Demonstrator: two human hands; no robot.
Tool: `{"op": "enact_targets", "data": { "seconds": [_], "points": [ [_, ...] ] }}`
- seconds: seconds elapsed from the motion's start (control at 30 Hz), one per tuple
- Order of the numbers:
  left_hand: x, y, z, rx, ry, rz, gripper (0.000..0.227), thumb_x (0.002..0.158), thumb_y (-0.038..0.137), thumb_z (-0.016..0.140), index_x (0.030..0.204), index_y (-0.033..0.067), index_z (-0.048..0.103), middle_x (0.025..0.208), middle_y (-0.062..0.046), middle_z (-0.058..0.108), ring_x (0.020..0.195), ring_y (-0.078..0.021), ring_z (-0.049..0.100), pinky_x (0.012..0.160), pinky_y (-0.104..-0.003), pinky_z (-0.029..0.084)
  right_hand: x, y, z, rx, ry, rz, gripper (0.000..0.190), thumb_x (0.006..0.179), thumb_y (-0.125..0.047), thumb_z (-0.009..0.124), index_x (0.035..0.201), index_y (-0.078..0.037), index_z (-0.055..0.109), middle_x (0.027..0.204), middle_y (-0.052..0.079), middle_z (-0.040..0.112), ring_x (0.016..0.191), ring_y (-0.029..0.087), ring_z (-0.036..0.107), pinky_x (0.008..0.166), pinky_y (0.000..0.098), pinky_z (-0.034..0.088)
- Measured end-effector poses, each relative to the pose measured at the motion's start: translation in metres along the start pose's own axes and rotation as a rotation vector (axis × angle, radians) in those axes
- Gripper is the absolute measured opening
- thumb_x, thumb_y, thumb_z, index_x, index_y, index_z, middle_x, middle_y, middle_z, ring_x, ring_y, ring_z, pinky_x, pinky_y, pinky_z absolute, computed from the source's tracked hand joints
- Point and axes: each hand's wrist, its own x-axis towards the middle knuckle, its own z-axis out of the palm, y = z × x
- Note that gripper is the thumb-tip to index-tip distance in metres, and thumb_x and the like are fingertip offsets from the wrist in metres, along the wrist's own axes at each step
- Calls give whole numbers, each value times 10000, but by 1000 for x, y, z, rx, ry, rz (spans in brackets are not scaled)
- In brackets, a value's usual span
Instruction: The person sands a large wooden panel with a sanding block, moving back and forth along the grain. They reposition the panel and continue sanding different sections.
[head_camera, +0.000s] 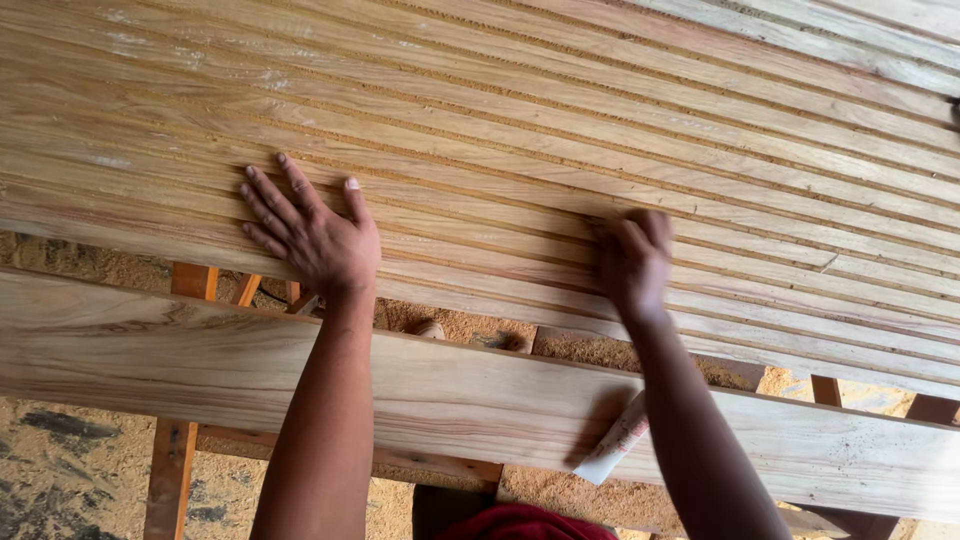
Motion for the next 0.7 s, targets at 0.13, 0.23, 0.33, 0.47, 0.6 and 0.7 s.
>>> {"op": "enact_targets", "data": {
  "seconds": [0.13, 0.23, 0.33, 0.47, 0.6, 0.7],
  "points": [
    [4, -3, 2, 25, 2, 7, 800, 1099, 610, 418, 1686, 130, 164, 1731, -224, 71, 1607, -398, 61, 1278, -621, 35, -7, 6, -24, -45, 65, 195, 161, 857, 47, 813, 915, -39, 690, 1037, 99, 658, 985, 289, 574, 851, 420, 496],
    [6, -1, 3, 14, -11, -2, 813, 1070, 614, 409, 1686, 142, 166, 1725, -222, 59, 1600, -400, 45, 1278, -615, 35, 3, -15, 16, 9, 120, 204, 170, 818, 34, 810, 880, -45, 673, 1022, 101, 658, 987, 293, 581, 859, 434, 507],
    [2, -6, 6, 56, 28, -1, 802, 1077, 632, 367, 1681, 147, 160, 1732, -207, 75, 1607, -378, 59, 1281, -614, 42, -13, -30, 56, 5, 92, 190, 155, 839, 10, 826, 891, -35, 687, 1004, 118, 659, 994, 327, 588, 858, 446, 508],
    [2, 5, 3, 84, 115, -27, 807, 1030, 662, 277, 1659, 169, 165, 1718, -194, 109, 1588, -367, 85, 1251, -594, 30, -7, -19, 46, 44, 34, 67, 168, 850, -68, 843, 965, -23, 730, 995, 147, 656, 966, 345, 612, 881, 446, 523],
    [0, -4, 6, 86, 167, -31, 823, 1023, 684, 185, 1646, 148, 151, 1729, -194, 89, 1586, -360, 56, 1254, -561, -1, 8, -40, 51, -88, 65, 38, 304, 980, -172, 863, 814, -45, 643, 957, 135, 641, 909, 337, 564, 884, 449, 481],
    [10, -8, 2, -15, 118, -40, 835, 1020, 676, 184, 1656, 139, 109, 1720, -203, 18, 1592, -367, 1, 1250, -554, -45, 36, -65, 94, -42, 43, -52, 276, 1004, -181, 829, 836, -67, 642, 1010, 110, 658, 936, 318, 566, 858, 412, 454]
  ]
}}
